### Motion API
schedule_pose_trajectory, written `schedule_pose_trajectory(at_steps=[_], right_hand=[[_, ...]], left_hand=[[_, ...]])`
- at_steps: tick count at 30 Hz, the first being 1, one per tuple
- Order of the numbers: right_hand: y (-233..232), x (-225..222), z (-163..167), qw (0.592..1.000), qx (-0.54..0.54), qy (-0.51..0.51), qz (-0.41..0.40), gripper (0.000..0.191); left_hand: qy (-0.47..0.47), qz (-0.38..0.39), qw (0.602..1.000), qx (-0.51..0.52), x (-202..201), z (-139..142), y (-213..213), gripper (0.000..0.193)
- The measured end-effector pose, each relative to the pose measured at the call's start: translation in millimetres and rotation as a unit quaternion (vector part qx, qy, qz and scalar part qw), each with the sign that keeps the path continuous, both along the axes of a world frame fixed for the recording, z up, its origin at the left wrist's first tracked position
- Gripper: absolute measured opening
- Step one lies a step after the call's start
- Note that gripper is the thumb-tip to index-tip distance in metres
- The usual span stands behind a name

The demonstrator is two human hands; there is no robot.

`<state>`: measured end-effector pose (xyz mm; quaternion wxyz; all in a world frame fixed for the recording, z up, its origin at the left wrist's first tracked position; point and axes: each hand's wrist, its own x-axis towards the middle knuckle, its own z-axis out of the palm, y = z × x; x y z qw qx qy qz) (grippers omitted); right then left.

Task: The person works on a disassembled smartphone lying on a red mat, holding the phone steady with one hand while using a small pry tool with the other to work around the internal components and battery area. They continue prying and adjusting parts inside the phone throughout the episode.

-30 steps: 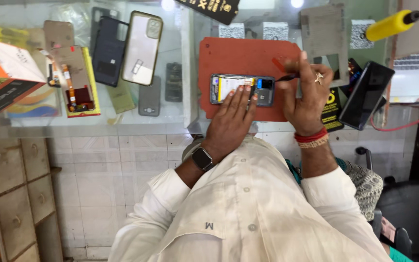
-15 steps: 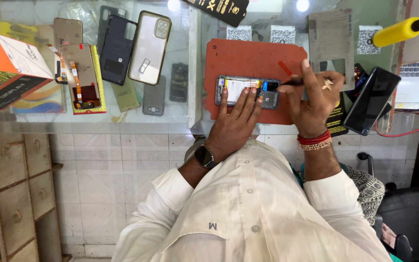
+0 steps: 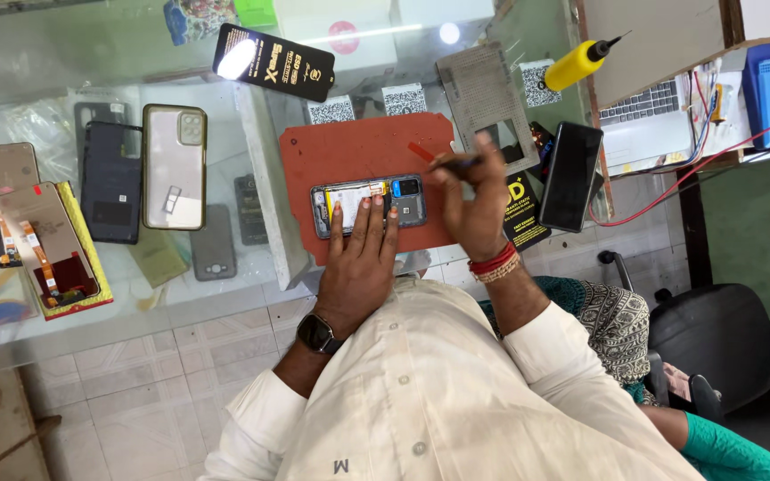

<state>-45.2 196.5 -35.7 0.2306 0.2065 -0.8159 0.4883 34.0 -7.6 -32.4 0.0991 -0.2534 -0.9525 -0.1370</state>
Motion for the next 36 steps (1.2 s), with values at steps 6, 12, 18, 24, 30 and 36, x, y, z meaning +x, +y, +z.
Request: schedule_pose_trajectory(at_steps=[6, 12, 18, 24, 30, 36], right_hand=[[5.4, -24.5, -29.6, 0.988, -0.123, -0.058, -0.070, 0.071], [2.4, -30.7, -29.8, 0.993, -0.062, -0.039, -0.093, 0.069], [0.9, -34.0, -27.3, 0.994, -0.056, -0.035, -0.087, 0.068], [-0.2, -34.2, -26.9, 0.995, -0.052, -0.032, -0.082, 0.068], [-0.1, -32.3, -26.2, 0.995, -0.069, -0.028, -0.067, 0.068], [0.9, -30.3, -24.7, 0.995, -0.053, -0.019, -0.082, 0.070]], left_hand=[[-0.009, 0.003, 1.000, -0.002, 2.1, -0.1, -0.2, 0.057], [-0.015, 0.003, 1.000, -0.021, 1.7, -0.4, -0.7, 0.058], [-0.011, 0.009, 1.000, -0.027, 1.6, -4.0, 0.2, 0.056], [-0.016, 0.007, 1.000, -0.015, 1.8, -4.8, 0.4, 0.058], [-0.010, 0.008, 1.000, -0.024, 2.0, -6.6, 0.0, 0.056], [-0.012, 0.005, 1.000, -0.006, 1.7, -6.0, 0.3, 0.056]])
